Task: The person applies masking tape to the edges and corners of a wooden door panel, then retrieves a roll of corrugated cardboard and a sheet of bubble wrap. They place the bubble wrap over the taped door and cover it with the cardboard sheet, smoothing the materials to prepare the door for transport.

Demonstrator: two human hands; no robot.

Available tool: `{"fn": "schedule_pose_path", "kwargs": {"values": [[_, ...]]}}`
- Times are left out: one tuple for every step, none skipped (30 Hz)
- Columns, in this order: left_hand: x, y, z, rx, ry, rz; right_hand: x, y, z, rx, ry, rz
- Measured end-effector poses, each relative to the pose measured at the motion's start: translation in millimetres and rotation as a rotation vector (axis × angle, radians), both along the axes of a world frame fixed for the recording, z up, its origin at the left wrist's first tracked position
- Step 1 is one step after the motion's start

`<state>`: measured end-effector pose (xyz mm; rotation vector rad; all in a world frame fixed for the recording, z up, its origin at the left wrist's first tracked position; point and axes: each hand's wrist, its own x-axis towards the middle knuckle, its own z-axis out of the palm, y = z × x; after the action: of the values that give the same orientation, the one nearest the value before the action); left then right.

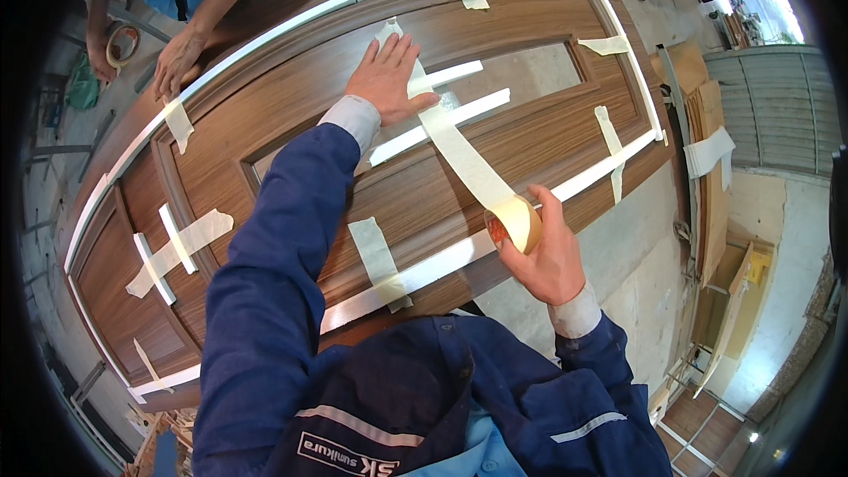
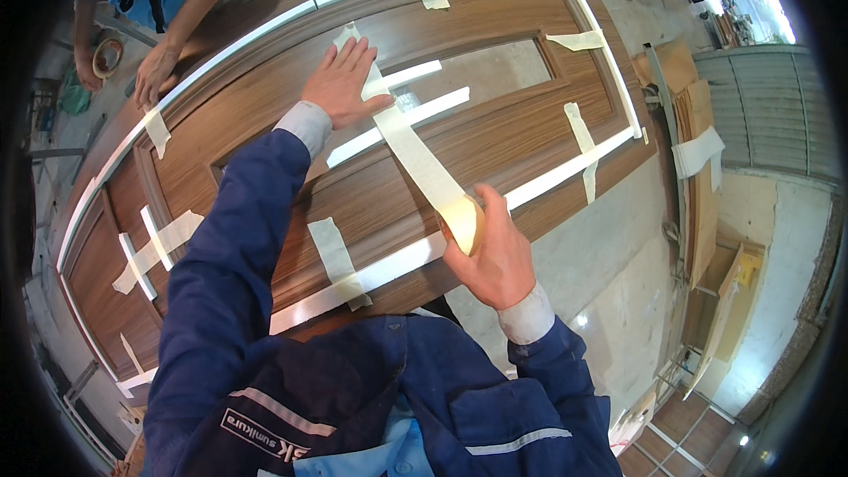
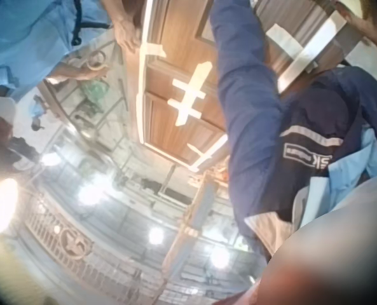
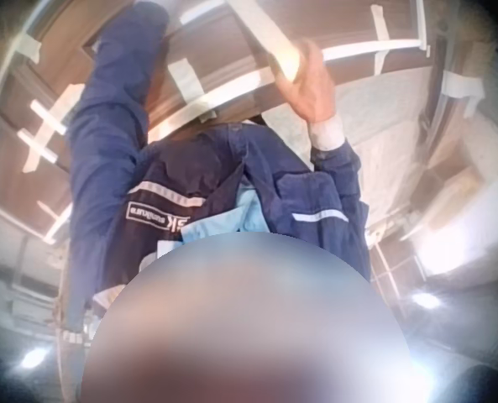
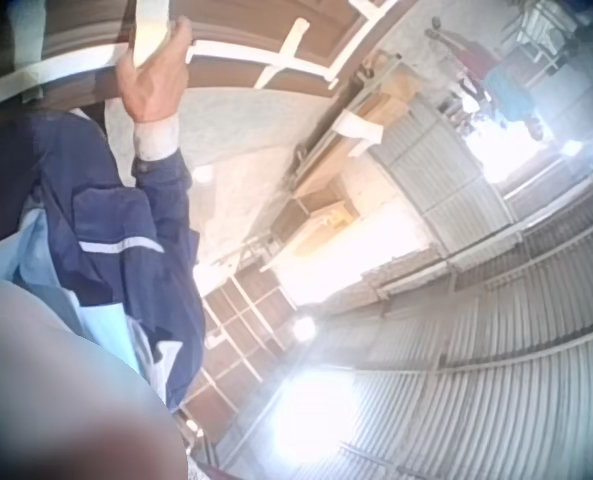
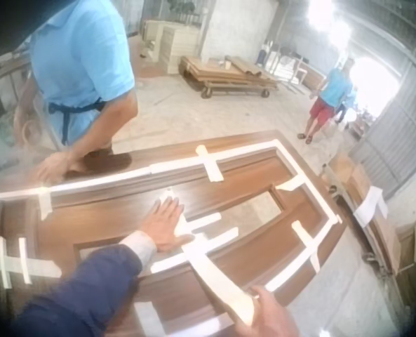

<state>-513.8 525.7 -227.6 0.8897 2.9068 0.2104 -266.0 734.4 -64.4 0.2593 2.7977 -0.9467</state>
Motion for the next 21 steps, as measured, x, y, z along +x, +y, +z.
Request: {"fn": "schedule_pose_path", "kwargs": {"values": [[-1, 1, 1, 0.014, -0.011, 0.009, -5, -2, 2, -0.002, 0.024, 0.006], [-3, 2, 1, 0.013, -0.042, 0.018, -10, -4, 5, -0.002, 0.031, -0.001], [-6, 2, 2, 0.04, -0.053, 0.017, -14, -6, 8, -0.03, 0.058, 0.006], [-9, 2, 3, 0.055, -0.083, 0.018, -18, -8, 12, -0.053, 0.067, 0.001], [-11, 2, 3, 0.073, -0.117, 0.026, -22, -10, 15, -0.075, 0.076, -0.002], [-13, 2, 5, 0.039, -0.109, 0.013, -25, -12, 19, -0.081, 0.102, -0.006], [-14, 2, 7, 0.007, -0.105, 0.006, -27, -13, 21, -0.088, 0.127, -0.012], [-13, 1, 10, -0.025, -0.101, -0.002, -29, -14, 23, -0.105, 0.175, 0.003], [-12, 2, 13, -0.011, -0.084, 0.0, -31, -15, 24, -0.077, 0.143, -0.008], [-8, 2, 18, 0.004, -0.068, 0.001, -33, -15, 24, -0.058, 0.134, 0.003], [-5, 3, 23, -0.014, -0.061, 0.001, -34, -15, 23, -0.039, 0.126, 0.011], [1, 5, 28, 0.058, 0.019, -0.005, -34, -14, 21, -0.034, 0.113, 0.011], [10, 7, 33, 0.096, 0.088, -0.011, -35, -13, 19, -0.028, 0.1, 0.012], [20, 9, 38, 0.111, 0.131, -0.006, -34, -12, 16, -0.018, 0.067, 0.003], [30, 12, 41, 0.195, 0.018, -0.034, -34, -10, 13, -0.017, 0.084, 0.012], [42, 15, 43, 0.254, -0.123, -0.054, -32, -9, 11, -0.011, 0.079, 0.011], [54, 17, 44, 0.352, -0.23, -0.087, -31, -7, 8, 0.004, 0.049, -0.003], [65, 19, 43, 0.305, -0.207, -0.103, -29, -5, 5, -0.009, 0.043, 0.007], [75, 22, 42, 0.298, -0.148, -0.134, -28, -4, 3, -0.013, 0.014, 0.005], [84, 24, 40, 0.261, -0.119, -0.163, -27, -2, 0, -0.016, -0.015, 0.002], [91, 25, 38, 0.227, -0.113, -0.167, -27, 0, -3, -0.016, -0.034, 0.016]]}}
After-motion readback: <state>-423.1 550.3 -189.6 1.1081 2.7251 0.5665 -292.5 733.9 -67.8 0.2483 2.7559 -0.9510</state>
